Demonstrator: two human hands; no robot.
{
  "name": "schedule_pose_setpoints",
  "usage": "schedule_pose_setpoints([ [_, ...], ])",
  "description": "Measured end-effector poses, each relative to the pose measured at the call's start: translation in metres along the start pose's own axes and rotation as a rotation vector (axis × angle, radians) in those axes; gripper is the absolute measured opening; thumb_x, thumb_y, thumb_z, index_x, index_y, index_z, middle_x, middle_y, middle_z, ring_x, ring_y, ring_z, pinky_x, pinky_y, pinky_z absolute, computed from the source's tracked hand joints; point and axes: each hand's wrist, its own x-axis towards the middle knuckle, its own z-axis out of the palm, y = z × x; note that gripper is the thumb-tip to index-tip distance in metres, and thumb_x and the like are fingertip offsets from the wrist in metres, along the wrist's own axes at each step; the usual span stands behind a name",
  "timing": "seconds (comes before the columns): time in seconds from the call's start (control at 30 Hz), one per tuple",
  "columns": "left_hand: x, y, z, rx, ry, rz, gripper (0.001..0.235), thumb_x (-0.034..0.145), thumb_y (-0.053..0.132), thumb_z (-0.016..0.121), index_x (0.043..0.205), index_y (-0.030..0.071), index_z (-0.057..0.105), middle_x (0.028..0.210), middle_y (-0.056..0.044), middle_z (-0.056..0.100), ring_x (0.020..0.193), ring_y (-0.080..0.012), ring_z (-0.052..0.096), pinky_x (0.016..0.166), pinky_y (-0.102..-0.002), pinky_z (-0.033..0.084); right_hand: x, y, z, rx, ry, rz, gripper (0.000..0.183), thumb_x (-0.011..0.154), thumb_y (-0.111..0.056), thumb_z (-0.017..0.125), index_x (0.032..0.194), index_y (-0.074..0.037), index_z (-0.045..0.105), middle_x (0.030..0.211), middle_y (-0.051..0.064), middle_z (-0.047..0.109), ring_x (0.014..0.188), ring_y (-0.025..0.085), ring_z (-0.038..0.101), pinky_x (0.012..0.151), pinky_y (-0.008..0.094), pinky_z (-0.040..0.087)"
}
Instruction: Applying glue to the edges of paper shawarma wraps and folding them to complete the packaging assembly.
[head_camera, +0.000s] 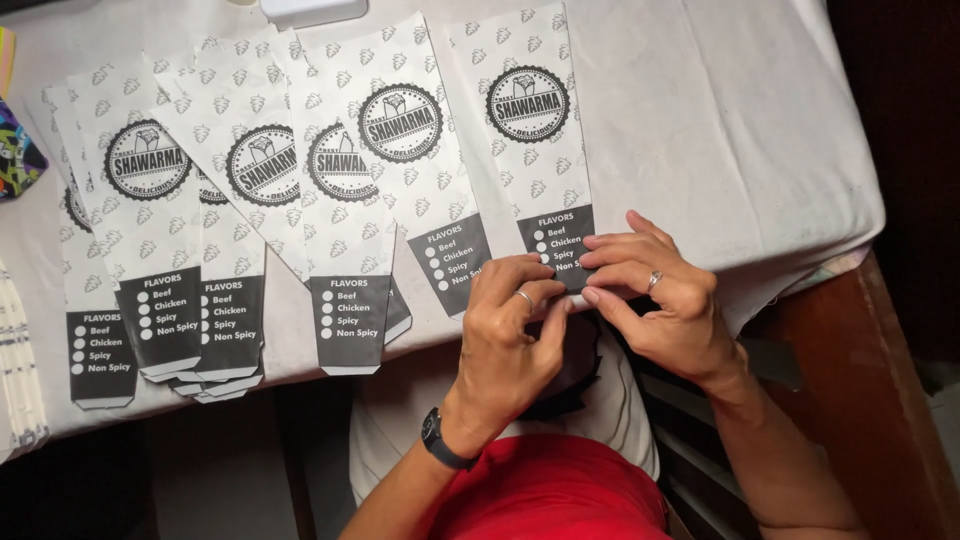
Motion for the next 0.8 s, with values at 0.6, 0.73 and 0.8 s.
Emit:
schedule_pose_setpoints([
  [0.6,-0.0019,-0.004,-0.0063,0.025,-0.09,0.025,0.01,0.09,0.006,0.076,0.084,0.0,0.07,0.103,-0.014,0.067,0.11,-0.0374,0.067,0.097,-0.045,0.055,-0.0027,0.0055,-0.0041,0.013,-0.065,-0.035,0.008,0.091,-0.002,0.074,0.084,-0.001,0.072,0.105,0.011,0.075,0.113,0.031,0.072,0.121,0.051,0.035],
  [0.73,-0.0008,0.0015,-0.0036,0.043,-0.064,-0.028,0.014,0.092,0.005,0.073,0.08,0.0,0.067,0.102,-0.014,0.064,0.107,-0.0365,0.065,0.095,-0.045,0.054,-0.0011,0.0029,-0.0024,-0.007,-0.052,0.002,0.011,0.092,-0.003,0.074,0.083,-0.001,0.07,0.102,0.011,0.074,0.11,0.031,0.072,0.12,0.053,0.036],
  [0.8,-0.0001,0.0042,-0.0019,0.047,-0.057,-0.049,0.016,0.092,0.005,0.072,0.079,-0.001,0.066,0.101,-0.014,0.063,0.105,-0.036,0.065,0.094,-0.044,0.053,-0.001,0.0026,-0.0017,-0.002,-0.046,0.011,0.011,0.092,-0.004,0.075,0.082,-0.001,0.069,0.101,0.011,0.074,0.109,0.031,0.072,0.119,0.053,0.037],
])
